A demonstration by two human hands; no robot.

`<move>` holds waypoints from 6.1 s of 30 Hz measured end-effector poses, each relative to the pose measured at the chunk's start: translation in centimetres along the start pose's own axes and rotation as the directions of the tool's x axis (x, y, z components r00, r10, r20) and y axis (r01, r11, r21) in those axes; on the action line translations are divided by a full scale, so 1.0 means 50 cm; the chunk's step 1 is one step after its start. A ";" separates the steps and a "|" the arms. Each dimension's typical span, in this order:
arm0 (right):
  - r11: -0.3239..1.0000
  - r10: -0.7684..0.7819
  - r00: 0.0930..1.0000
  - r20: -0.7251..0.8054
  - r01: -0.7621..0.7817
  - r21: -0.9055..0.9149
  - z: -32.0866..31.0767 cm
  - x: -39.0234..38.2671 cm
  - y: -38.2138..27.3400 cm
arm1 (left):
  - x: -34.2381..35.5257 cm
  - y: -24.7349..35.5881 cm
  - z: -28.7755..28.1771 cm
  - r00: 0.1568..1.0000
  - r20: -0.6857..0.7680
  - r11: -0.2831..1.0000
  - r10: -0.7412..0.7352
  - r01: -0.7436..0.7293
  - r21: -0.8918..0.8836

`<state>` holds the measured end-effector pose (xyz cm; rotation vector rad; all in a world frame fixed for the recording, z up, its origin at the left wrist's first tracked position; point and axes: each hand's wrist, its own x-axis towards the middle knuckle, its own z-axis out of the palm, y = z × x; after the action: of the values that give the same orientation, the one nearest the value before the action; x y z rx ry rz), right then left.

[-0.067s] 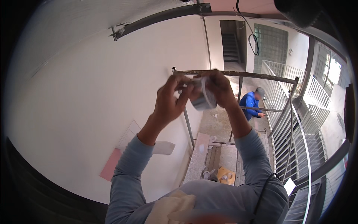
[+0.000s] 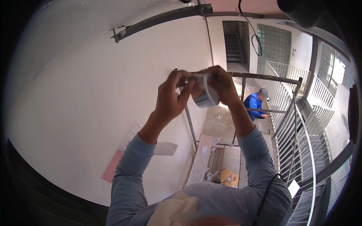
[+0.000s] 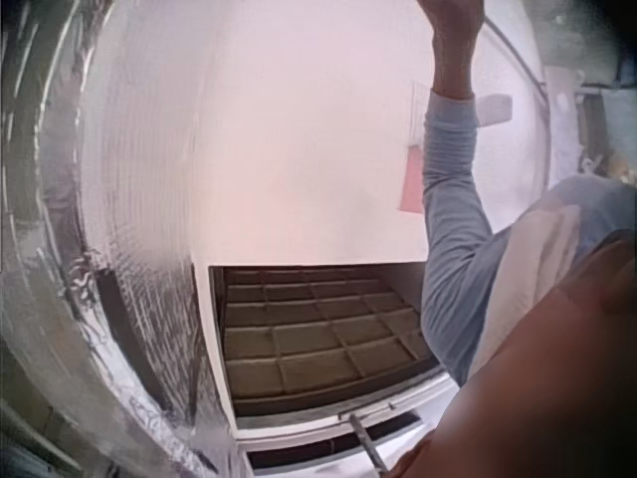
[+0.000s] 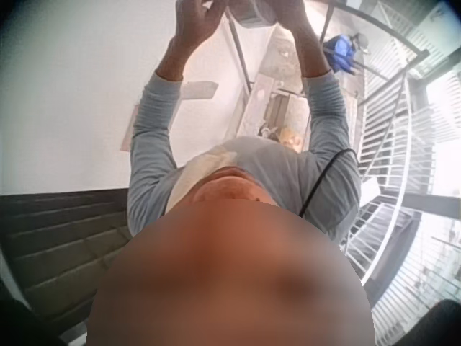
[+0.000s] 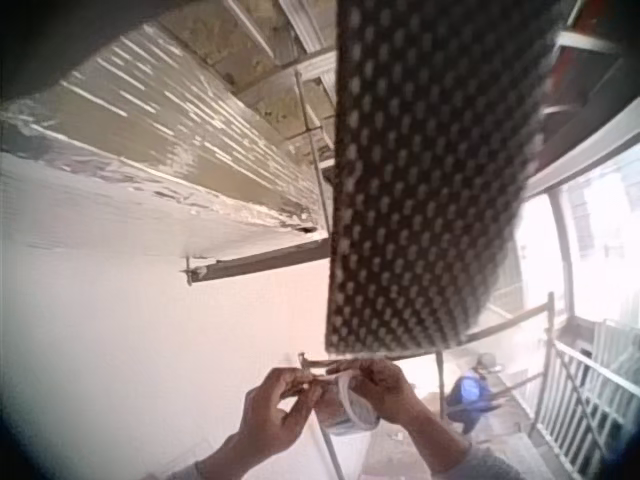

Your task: The person secures a metal bracket to a ceiling duct and then wraps the bracket and duct with silver duct tape. The person uses both hands to position the bracket and apply tape, smoothing it along the duct surface.

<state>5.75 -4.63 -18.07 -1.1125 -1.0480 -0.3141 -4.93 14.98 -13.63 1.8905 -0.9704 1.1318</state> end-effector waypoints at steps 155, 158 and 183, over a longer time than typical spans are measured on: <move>0.921 -0.307 0.925 -0.223 0.348 0.174 0.047 0.431 -0.001 | 0.366 0.003 -0.096 0.791 -0.364 0.828 -0.491 0.554 0.087; 0.923 -0.314 0.915 -0.252 0.357 0.144 0.048 0.432 0.001 | 0.371 -0.025 -0.087 0.804 -0.464 0.870 -0.372 0.476 0.127; 0.850 -0.523 0.793 -0.312 0.461 -0.254 0.011 0.401 -0.043 | 0.362 0.029 -0.050 0.709 -0.528 0.857 -0.467 0.510 -0.074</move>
<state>14.31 0.31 -0.47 -0.8574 -0.9675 -1.0148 -1.13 12.17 4.09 1.6040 -0.0910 1.2604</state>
